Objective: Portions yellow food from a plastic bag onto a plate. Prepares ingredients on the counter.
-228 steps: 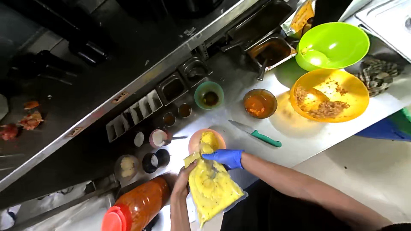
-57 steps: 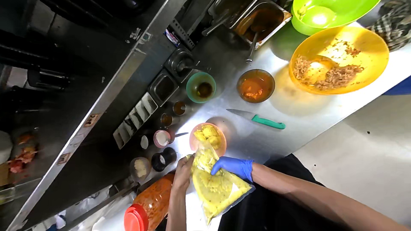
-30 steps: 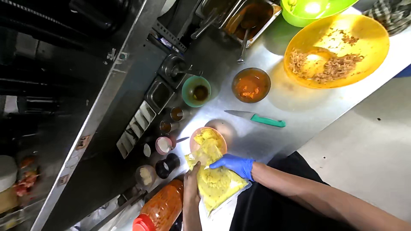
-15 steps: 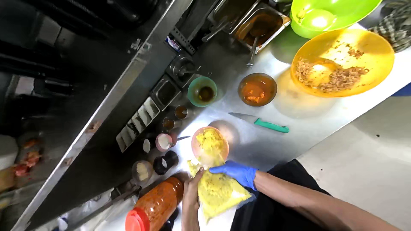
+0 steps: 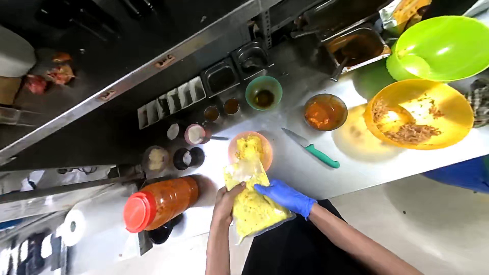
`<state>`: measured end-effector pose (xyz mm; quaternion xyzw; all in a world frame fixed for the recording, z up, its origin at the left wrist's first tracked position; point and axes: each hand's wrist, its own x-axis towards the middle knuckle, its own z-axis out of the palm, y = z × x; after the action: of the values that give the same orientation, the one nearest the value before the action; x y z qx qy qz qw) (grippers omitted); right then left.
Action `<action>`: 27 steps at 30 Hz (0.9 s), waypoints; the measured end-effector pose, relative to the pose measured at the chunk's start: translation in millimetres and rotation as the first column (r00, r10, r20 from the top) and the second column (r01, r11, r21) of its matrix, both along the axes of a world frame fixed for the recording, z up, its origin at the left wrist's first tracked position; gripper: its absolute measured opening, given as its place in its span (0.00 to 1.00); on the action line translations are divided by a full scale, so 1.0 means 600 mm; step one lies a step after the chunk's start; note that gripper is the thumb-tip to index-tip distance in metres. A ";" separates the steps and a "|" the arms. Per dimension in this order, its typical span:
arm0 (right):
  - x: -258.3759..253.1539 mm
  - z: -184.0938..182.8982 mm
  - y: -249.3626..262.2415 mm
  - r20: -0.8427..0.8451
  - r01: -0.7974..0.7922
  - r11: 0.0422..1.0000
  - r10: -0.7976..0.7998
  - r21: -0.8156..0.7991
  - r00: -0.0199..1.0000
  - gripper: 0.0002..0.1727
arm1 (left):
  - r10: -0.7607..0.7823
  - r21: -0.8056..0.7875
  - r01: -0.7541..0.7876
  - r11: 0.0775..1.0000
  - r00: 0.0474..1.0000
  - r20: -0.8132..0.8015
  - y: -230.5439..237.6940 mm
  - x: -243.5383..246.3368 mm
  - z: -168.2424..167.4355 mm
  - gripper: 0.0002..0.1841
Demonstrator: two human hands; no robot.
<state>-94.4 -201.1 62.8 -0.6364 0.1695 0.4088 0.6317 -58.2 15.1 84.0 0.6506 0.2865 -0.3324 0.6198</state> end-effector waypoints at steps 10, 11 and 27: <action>0.021 -0.028 0.019 -0.163 0.127 0.989 -0.113 0.077 0.980 0.40 | -0.018 0.077 0.020 0.997 1.000 -0.019 -0.004 0.022 -0.037 0.24; 0.034 -0.024 0.018 -0.145 0.123 0.988 -0.108 0.095 0.983 0.38 | -0.012 0.056 0.012 0.998 1.000 -0.006 -0.010 0.029 -0.038 0.24; 0.057 -0.041 0.023 -0.166 0.350 0.930 -0.365 -0.113 0.916 0.31 | -0.017 0.058 0.017 0.998 1.000 0.010 -0.003 0.029 -0.027 0.22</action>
<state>-60.1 -187.6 38.3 -0.5792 0.3571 0.3361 0.6512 -40.7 13.5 68.0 0.6722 0.2873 -0.3261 0.5994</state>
